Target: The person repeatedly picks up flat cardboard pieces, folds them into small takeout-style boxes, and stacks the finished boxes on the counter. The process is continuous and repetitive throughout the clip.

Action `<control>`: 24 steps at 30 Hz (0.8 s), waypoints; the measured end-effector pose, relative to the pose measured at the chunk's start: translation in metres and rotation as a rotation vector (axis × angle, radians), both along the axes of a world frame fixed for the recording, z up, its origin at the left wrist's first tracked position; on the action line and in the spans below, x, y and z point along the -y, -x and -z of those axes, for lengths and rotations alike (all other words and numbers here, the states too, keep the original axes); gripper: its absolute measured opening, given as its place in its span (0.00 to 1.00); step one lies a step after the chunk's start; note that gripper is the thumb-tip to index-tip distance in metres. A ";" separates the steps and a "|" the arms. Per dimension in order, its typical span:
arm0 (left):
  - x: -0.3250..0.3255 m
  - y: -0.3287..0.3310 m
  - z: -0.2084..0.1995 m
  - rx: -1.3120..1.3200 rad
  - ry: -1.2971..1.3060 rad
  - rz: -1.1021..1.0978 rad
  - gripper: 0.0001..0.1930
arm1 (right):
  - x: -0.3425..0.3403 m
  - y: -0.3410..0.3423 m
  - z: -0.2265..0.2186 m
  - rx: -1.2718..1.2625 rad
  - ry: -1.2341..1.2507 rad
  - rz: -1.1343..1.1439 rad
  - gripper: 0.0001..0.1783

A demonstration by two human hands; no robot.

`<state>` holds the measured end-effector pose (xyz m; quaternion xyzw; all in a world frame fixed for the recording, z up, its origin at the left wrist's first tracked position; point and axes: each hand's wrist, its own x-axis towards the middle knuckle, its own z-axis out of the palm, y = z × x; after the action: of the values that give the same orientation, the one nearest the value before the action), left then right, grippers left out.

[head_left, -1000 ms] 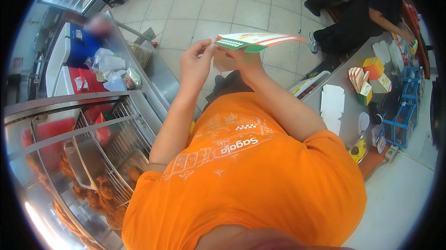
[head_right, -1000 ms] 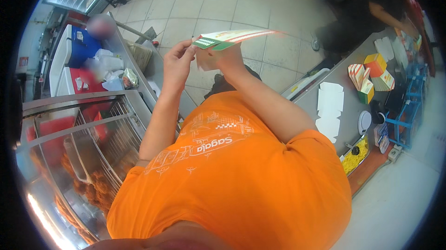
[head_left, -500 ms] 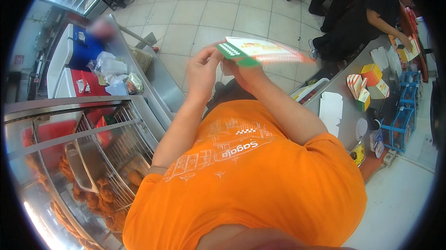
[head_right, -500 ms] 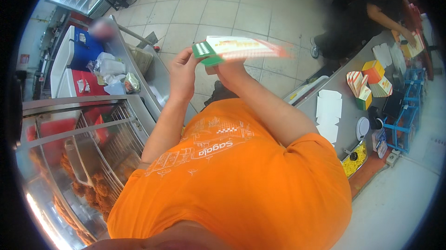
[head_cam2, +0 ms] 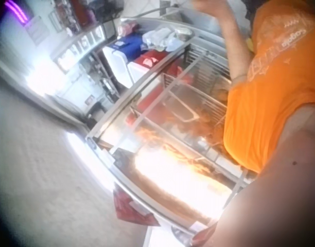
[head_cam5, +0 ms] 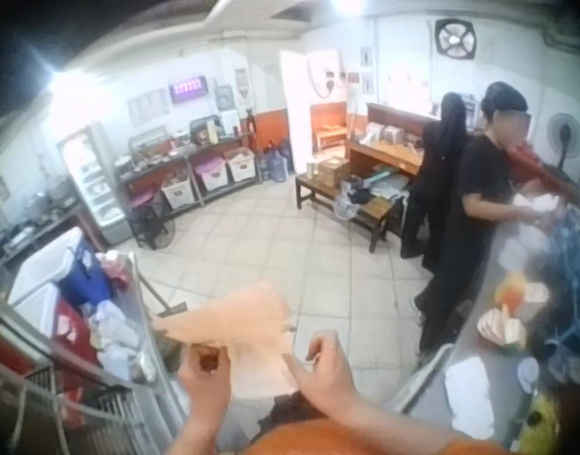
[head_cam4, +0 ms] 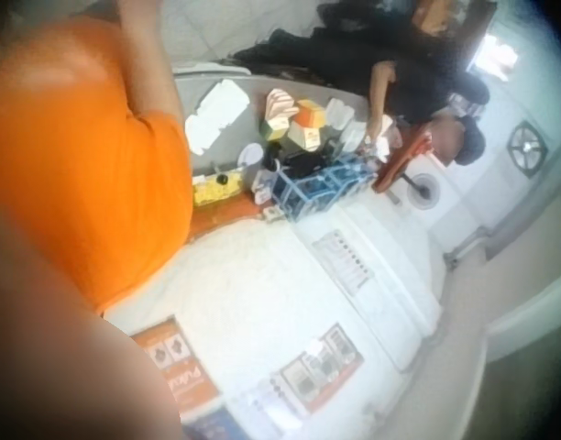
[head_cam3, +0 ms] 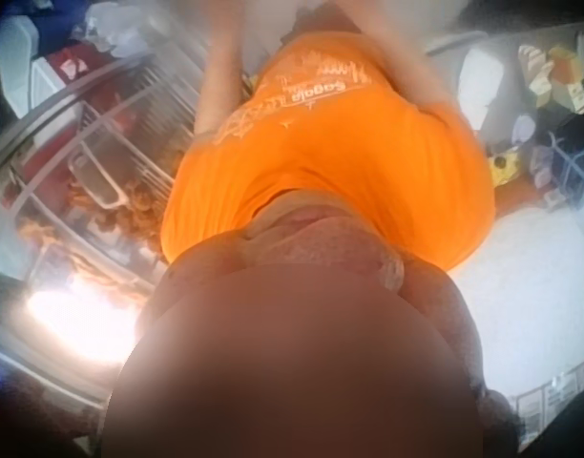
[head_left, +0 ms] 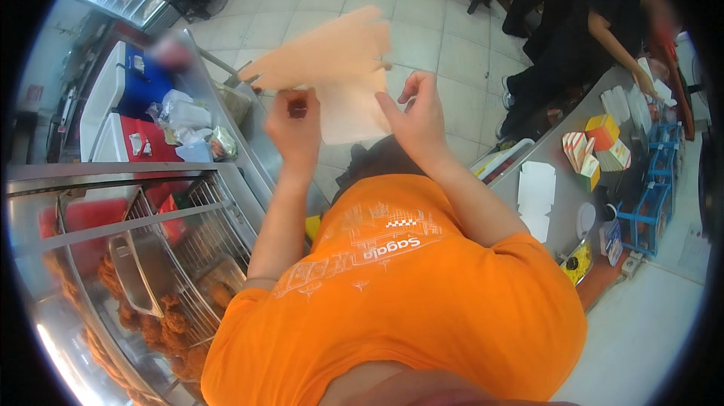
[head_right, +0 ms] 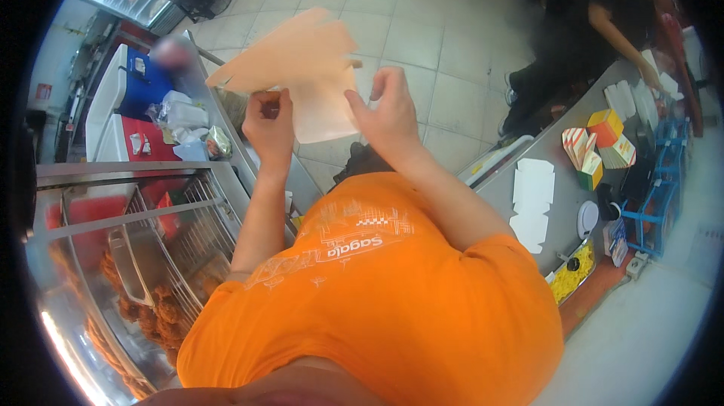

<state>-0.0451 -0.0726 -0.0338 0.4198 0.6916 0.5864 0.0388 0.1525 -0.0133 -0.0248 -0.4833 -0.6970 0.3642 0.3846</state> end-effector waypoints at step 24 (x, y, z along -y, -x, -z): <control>0.011 -0.048 -0.006 0.073 -0.021 0.547 0.14 | -0.006 0.000 0.036 -0.341 0.025 -0.009 0.07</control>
<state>0.0027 -0.0841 -0.0276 0.5699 0.5444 0.5762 0.2164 0.1526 -0.0072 -0.0604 -0.4160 -0.6192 0.4512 0.4898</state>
